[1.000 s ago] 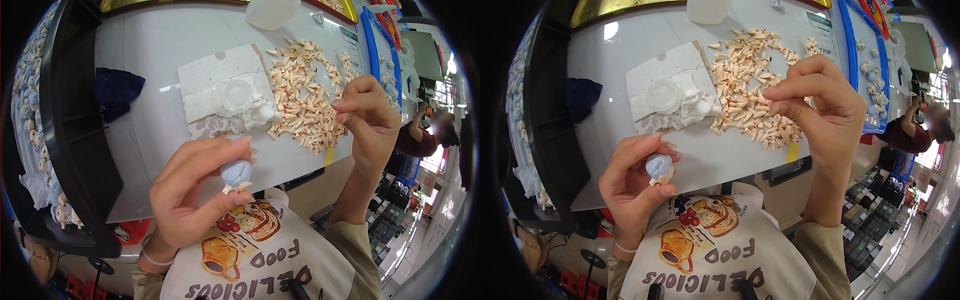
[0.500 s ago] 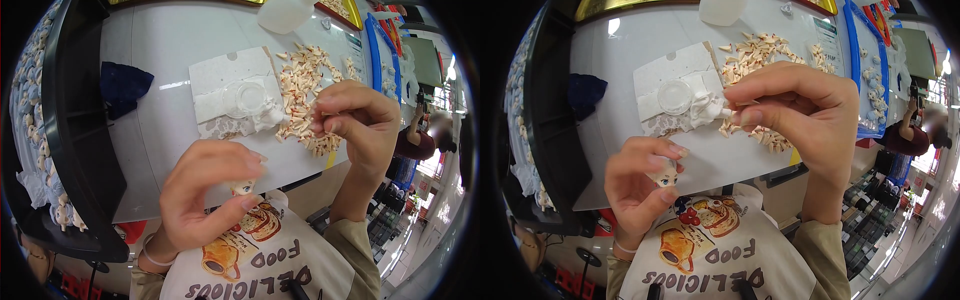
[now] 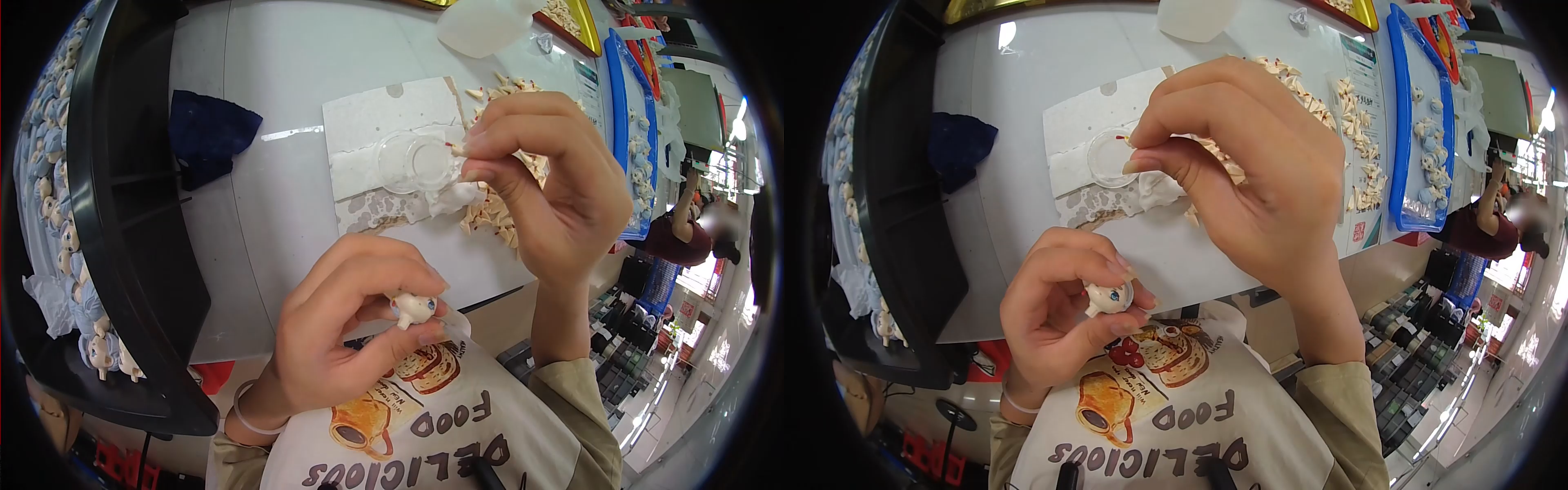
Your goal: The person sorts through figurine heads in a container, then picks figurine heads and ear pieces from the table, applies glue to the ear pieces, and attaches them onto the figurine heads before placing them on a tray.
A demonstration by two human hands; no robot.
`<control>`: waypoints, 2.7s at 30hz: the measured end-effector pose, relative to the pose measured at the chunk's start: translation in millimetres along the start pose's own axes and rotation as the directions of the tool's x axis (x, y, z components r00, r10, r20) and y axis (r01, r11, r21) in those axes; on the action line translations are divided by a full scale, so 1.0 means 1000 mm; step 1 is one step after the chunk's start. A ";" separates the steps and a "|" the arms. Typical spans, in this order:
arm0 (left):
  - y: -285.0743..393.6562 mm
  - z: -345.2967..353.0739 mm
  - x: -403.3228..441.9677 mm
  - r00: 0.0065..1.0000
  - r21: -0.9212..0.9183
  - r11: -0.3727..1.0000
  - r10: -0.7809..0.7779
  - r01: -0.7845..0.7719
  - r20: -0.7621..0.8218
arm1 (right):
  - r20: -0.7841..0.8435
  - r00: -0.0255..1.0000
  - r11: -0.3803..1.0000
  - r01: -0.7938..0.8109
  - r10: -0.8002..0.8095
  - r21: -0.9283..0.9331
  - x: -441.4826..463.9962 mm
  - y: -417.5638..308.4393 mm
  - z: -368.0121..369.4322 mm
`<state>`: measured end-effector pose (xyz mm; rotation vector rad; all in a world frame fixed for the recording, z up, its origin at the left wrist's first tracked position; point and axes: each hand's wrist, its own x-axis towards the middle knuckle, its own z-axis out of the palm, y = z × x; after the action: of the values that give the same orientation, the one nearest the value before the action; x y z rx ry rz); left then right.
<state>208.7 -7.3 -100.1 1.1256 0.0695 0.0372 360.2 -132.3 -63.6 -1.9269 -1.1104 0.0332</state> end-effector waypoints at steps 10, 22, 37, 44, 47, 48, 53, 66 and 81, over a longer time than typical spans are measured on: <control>-0.008 -0.009 0.006 0.969 0.177 0.953 0.243 -0.248 0.048 | 0.039 0.947 0.891 0.315 -0.320 -0.326 -0.003 0.006 0.003; 0.000 0.007 -0.001 0.971 -0.141 0.989 -0.003 -0.032 -0.241 | -0.109 0.994 0.994 0.017 -0.005 0.109 -0.031 -0.023 0.005; -0.006 -0.003 -0.001 0.980 -0.098 0.983 0.138 -0.153 -0.142 | -0.081 0.992 0.979 -0.075 0.092 0.188 -0.054 -0.034 0.023; -0.003 0.003 -0.001 0.963 0.017 0.999 0.036 -0.032 -0.269 | -0.126 0.989 0.996 0.076 -0.080 -0.040 -0.050 -0.034 0.022; -0.005 -0.003 -0.003 0.969 0.050 0.999 0.032 -0.021 -0.245 | -0.116 0.991 0.997 0.060 -0.065 -0.045 -0.052 -0.035 0.021; -0.006 -0.005 -0.003 0.979 0.034 0.998 0.061 -0.055 -0.194 | -0.115 0.992 0.997 0.055 -0.060 -0.046 -0.052 -0.035 0.020; -0.006 -0.002 0.001 0.983 -0.077 0.990 0.105 -0.118 -0.148 | -0.073 0.997 0.993 -0.001 0.010 0.116 -0.050 -0.031 0.013; -0.004 0.014 -0.001 0.979 -0.010 1.000 -0.006 0.004 -0.203 | 0.082 0.994 0.998 -0.065 0.065 -0.009 -0.063 -0.001 -0.069; 0.069 0.010 -0.037 0.913 0.641 0.652 0.323 -0.404 0.247 | -0.370 0.838 0.373 -0.518 0.401 -0.770 -0.134 0.095 -0.215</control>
<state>172.4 11.3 -31.8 1.8790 -0.2759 0.3373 434.2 -392.0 -49.6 -3.0633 -0.4167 -0.4064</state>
